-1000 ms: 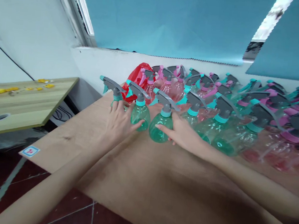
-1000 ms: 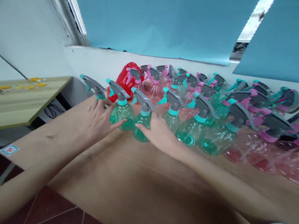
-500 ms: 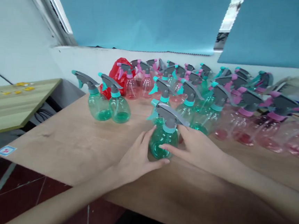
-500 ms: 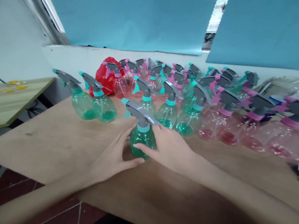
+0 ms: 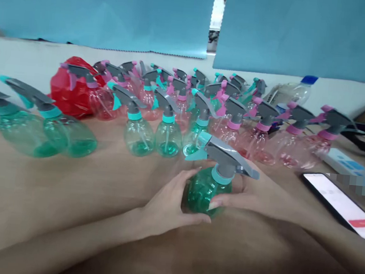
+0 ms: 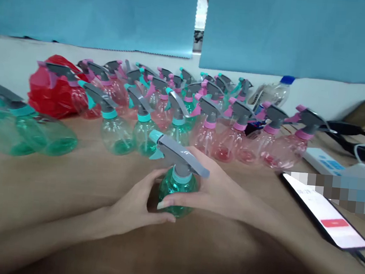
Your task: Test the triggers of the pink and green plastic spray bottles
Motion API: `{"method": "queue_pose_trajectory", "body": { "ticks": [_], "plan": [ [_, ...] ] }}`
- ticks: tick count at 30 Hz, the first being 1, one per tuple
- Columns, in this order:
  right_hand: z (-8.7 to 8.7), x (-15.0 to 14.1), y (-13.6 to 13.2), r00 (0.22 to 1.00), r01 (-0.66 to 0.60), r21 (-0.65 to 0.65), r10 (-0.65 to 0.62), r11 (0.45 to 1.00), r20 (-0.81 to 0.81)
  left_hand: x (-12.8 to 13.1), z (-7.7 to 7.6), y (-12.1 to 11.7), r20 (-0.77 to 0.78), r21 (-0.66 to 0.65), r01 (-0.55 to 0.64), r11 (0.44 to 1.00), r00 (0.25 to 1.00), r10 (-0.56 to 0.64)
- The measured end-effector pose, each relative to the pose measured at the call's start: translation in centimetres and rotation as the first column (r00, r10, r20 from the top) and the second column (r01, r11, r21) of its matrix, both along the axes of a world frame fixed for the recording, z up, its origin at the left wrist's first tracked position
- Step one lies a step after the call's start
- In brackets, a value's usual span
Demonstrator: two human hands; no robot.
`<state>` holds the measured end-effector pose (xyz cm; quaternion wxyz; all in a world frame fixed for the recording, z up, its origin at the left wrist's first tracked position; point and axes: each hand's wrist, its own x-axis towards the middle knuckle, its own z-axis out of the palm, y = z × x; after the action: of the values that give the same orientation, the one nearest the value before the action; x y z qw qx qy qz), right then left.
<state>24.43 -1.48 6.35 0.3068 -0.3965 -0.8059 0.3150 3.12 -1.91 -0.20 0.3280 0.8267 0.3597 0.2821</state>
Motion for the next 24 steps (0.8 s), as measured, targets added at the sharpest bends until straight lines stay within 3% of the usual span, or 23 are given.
{"method": "queue_pose_trajectory", "body": {
  "ticks": [5,10,16,21,24],
  "plan": [
    [-0.3,0.3,1.5,0.977,0.001,-0.002,-0.002,1.0,-0.213,2.6,-0.2,1.2,-0.03,0.108,0.075,0.991,0.997,-0.073],
    [-0.6,0.0,2.8,0.938,0.053,-0.054,-0.068,0.997,-0.339,2.9,-0.3,2.4,-0.144,0.109,0.045,0.993,0.989,-0.029],
    [-0.7,0.6,3.3,0.961,0.113,-0.031,-0.117,0.993,-0.25,0.9,-0.7,3.6,-0.365,0.228,0.095,0.969,0.931,-0.005],
    [-0.2,0.9,3.0,0.97,0.005,-0.048,-0.016,0.999,-0.242,0.1,-0.8,3.8,-0.412,0.273,0.127,0.954,0.911,-0.003],
    [-0.2,1.1,2.8,0.977,0.04,-0.059,-0.051,0.997,-0.209,0.2,-0.9,3.8,-0.416,0.279,0.135,0.951,0.909,-0.007]
  ]
}}
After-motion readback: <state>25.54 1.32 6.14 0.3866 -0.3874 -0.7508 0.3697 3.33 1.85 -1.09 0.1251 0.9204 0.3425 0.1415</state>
